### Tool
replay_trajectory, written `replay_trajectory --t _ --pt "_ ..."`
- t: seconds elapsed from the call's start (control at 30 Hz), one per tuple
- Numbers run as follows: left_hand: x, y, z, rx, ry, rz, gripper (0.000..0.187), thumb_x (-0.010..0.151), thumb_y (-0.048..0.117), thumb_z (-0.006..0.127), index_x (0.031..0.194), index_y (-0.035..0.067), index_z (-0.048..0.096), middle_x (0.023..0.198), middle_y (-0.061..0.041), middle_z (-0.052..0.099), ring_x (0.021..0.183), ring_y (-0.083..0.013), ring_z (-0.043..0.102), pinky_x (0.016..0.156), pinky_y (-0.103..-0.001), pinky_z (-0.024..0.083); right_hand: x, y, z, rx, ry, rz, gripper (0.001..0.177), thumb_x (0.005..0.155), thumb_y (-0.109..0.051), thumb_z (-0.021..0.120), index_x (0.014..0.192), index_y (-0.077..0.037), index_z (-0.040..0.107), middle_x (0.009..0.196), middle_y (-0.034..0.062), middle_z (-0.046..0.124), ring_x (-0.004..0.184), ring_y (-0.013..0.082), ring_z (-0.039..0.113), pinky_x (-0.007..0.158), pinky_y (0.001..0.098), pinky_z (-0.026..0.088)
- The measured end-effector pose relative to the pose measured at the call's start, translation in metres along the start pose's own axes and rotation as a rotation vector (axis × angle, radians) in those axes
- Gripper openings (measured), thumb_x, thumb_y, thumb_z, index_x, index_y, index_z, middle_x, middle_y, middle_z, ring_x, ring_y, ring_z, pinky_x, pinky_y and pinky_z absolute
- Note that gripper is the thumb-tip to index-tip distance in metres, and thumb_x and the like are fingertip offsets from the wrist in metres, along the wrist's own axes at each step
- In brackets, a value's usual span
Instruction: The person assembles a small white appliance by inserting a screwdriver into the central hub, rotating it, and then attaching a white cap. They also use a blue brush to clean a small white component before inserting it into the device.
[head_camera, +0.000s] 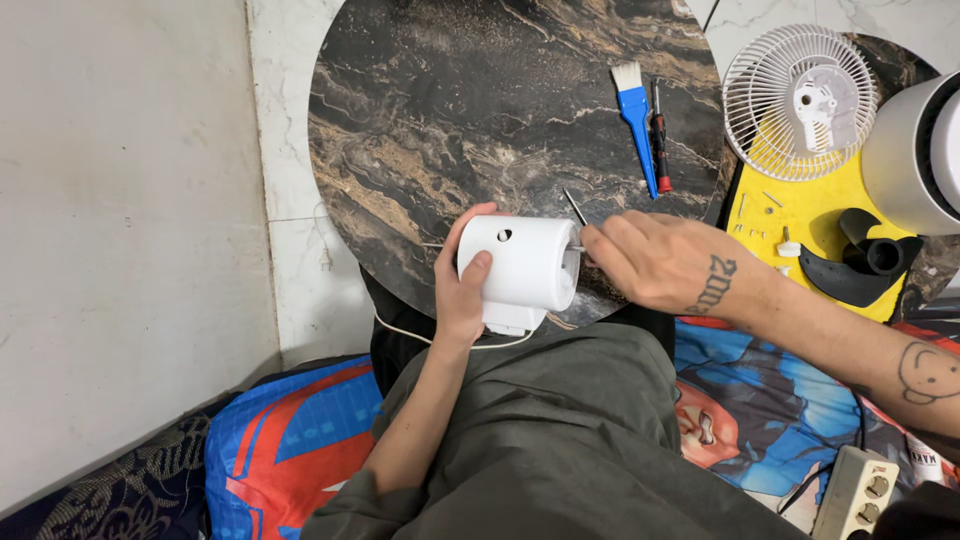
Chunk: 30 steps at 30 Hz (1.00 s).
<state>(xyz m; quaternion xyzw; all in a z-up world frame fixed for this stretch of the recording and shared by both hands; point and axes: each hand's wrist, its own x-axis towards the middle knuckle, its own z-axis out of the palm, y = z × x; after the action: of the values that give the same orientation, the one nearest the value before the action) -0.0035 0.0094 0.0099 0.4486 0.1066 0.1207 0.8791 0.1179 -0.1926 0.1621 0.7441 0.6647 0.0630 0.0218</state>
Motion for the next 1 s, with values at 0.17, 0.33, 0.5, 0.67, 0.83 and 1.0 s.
replay_trajectory --t 0.17,0.33,0.5,0.67,0.83,1.0 --pt "-0.003 0.009 0.000 0.215 -0.026 0.108 0.066 0.095 0.035 0.068 0.148 -0.001 0.052 0.137 -0.019 0.065 0.123 -0.0236 0.065 0.107 -0.036 0.051 0.001 -0.001 0.003 0.213 0.045 0.080 0.035 0.088 -0.019 0.067 0.111 0.007 0.060 0.080 0.0123 0.058 0.070 0.0274 0.068 0.059 0.0389 0.054" --pt "-0.006 0.008 -0.002 0.239 -0.027 0.155 0.071 0.094 0.037 0.070 0.150 -0.001 0.049 0.141 -0.021 0.063 0.128 -0.0243 0.063 0.111 -0.036 0.049 0.000 -0.001 0.012 0.449 0.088 0.173 0.030 0.089 -0.016 0.070 0.108 0.005 0.059 0.082 0.0141 0.062 0.071 0.0316 0.068 0.060 0.0423 0.053" --pt "-0.005 0.005 -0.003 0.247 -0.028 0.188 0.071 0.094 0.036 0.070 0.150 -0.003 0.048 0.142 -0.021 0.062 0.130 -0.0246 0.062 0.113 -0.036 0.047 -0.002 -0.004 0.021 0.576 0.091 0.255 0.031 0.089 -0.015 0.071 0.110 0.004 0.059 0.084 0.0146 0.064 0.073 0.0342 0.068 0.061 0.0438 0.053" --pt "0.003 -0.004 -0.002 -0.004 0.027 0.076 0.075 0.091 0.042 0.072 0.145 -0.005 0.051 0.137 -0.023 0.063 0.123 -0.0285 0.065 0.108 -0.040 0.052 0.003 -0.011 0.006 0.547 0.138 0.299 0.033 0.088 -0.015 0.072 0.113 0.003 0.060 0.083 0.0141 0.063 0.072 0.0341 0.066 0.061 0.0440 0.053" --pt "0.014 -0.005 -0.007 -0.118 0.005 0.131 0.081 0.089 0.049 0.072 0.146 -0.004 0.049 0.137 -0.024 0.061 0.123 -0.0300 0.064 0.105 -0.042 0.055 -0.002 -0.013 -0.030 0.444 0.174 0.300 0.030 0.086 -0.014 0.076 0.109 0.001 0.064 0.079 0.0120 0.060 0.065 0.0294 0.064 0.058 0.0405 0.052" --pt "0.017 0.000 -0.007 -0.217 -0.045 0.204 0.085 0.087 0.053 0.073 0.146 -0.003 0.049 0.139 -0.025 0.057 0.120 -0.0327 0.064 0.101 -0.044 0.057 0.002 -0.026 -0.034 0.498 0.256 0.177 0.035 0.083 -0.014 0.077 0.110 0.004 0.063 0.081 0.0121 0.062 0.067 0.0281 0.065 0.058 0.0381 0.053"
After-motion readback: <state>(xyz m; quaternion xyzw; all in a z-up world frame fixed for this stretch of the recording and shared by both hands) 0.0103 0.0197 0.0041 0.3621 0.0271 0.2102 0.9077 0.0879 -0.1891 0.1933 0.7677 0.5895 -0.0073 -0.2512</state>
